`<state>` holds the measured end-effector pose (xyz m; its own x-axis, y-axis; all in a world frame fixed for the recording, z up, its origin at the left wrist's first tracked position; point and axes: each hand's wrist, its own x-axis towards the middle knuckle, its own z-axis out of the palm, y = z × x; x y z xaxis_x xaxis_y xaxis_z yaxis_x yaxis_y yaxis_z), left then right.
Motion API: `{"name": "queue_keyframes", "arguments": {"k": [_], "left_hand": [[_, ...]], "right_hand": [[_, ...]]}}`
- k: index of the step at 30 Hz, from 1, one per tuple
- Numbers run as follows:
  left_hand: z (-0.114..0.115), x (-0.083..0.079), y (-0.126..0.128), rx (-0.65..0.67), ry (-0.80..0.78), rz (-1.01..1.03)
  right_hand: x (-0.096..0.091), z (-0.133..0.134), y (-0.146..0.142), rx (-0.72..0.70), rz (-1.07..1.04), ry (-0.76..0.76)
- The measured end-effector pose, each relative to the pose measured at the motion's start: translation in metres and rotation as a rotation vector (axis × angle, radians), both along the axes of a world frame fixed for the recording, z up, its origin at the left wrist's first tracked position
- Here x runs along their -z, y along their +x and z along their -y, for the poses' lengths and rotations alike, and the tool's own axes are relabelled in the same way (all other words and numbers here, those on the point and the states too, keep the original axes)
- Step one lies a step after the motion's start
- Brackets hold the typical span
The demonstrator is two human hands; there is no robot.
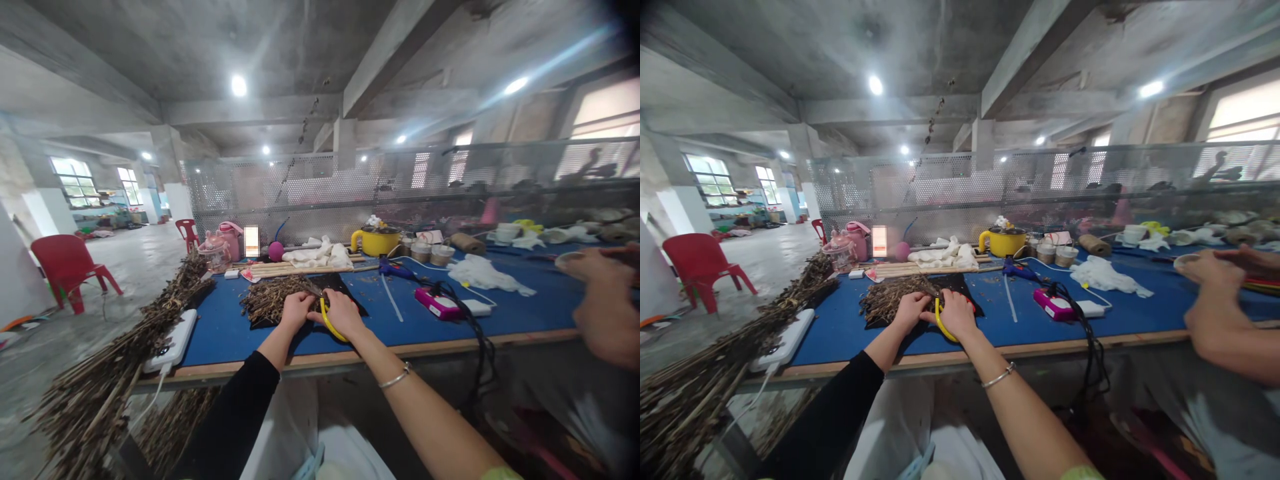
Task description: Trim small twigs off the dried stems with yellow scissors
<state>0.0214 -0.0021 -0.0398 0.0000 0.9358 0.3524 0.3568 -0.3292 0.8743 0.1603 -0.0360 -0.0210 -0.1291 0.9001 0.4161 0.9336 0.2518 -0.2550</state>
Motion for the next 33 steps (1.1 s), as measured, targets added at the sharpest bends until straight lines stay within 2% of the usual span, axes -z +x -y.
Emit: {"name": "queue_keyframes", "arguments": {"k": [7,13,22,28,33], "left_hand": [[0.002,0.001,0.001,0.108,0.006,0.084],[0.005,-0.001,0.0,0.094,-0.009,0.083],[0.01,-0.009,0.002,0.058,-0.018,0.064],[0.011,-0.011,0.004,0.032,-0.095,0.18],[0.008,-0.007,0.004,0.05,-0.135,0.2]], "right_hand": [[0.0,-0.002,0.001,-0.026,-0.039,-0.011],[-0.006,0.001,-0.001,-0.027,-0.055,-0.074],[-0.008,0.006,-0.001,0.094,-0.011,-0.112],[-0.004,0.005,-0.002,0.062,-0.035,-0.021],[0.001,0.0,-0.003,0.025,-0.016,-0.016]]}}
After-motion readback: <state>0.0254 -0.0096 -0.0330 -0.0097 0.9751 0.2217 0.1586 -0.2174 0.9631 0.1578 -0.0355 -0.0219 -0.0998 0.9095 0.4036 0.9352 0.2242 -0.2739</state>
